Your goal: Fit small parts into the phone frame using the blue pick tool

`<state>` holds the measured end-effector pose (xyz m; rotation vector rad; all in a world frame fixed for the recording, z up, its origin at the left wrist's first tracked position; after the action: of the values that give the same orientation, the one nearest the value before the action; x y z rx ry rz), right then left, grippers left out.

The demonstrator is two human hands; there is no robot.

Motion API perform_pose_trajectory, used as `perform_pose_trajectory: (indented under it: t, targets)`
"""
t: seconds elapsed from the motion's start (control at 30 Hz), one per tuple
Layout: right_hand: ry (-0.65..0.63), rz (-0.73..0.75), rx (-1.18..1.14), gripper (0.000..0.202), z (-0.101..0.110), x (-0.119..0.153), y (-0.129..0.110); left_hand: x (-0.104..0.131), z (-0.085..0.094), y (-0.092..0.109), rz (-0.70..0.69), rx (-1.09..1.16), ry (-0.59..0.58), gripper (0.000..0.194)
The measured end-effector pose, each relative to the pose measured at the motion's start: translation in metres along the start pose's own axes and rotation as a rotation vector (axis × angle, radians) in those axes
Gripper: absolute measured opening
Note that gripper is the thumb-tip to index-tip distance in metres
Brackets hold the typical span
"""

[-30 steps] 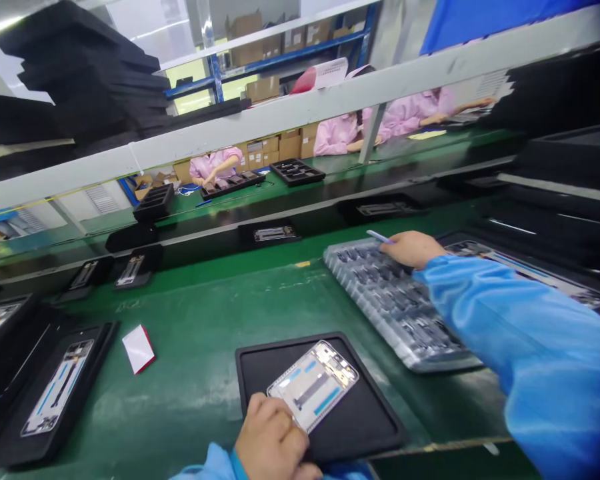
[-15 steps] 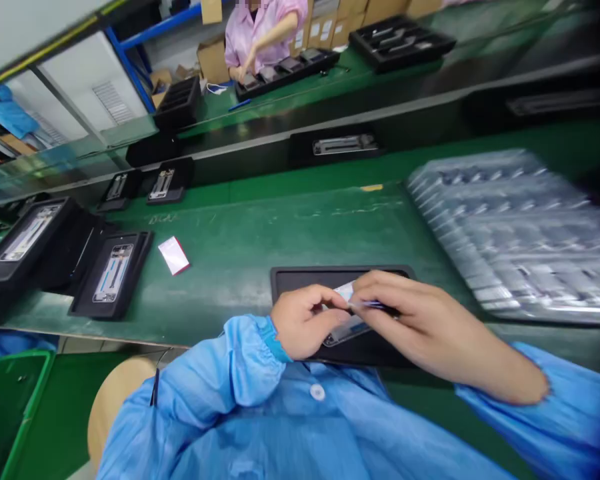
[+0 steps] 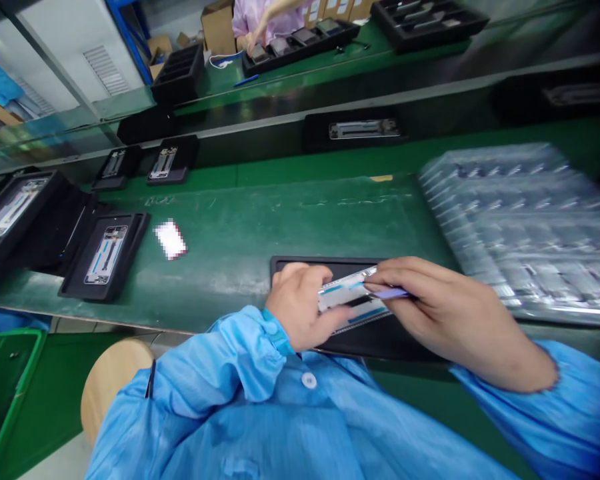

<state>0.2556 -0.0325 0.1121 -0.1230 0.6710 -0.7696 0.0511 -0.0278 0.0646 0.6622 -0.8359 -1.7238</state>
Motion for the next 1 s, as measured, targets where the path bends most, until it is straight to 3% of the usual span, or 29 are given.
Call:
perform_pose_trajectory:
  t: [0.1, 0.23, 0.37, 0.53, 1.0]
  targets:
    - [-0.086, 0.018, 0.116, 0.022, -0.008, 0.024, 0.028, 0.007, -0.013, -0.012, -0.037, -0.237, -0.128, 0.08]
    - [-0.182, 0.028, 0.117, 0.022, -0.02, 0.051, 0.053, 0.006, -0.007, -0.023, -0.069, -0.334, -0.31, 0.071]
    - [-0.186, 0.104, 0.133, 0.026, -0.025, 0.058, 0.036, 0.004, 0.007, -0.021, -0.132, -0.353, -0.467, 0.058]
    - [-0.208, 0.243, 0.225, 0.031, -0.04, 0.06, 0.005, 0.009, 0.009, -0.018, -0.21, -0.348, -0.419, 0.047]
    - [-0.259, 0.209, 0.276, 0.029, -0.043, 0.058, 0.001, 0.014, 0.0, -0.019, -0.254, -0.344, -0.376, 0.046]
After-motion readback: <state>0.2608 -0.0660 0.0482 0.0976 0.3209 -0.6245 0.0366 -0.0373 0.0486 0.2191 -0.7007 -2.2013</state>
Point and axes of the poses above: each hand's wrist, its own x-axis away from the middle knuckle, its own z-axis out of the back of the hand, y = z × x, the point moved 6 cm from there along -x, towards the middle knuckle, and after that the axes turned 10 degrees about z, right-handed, at the moved point
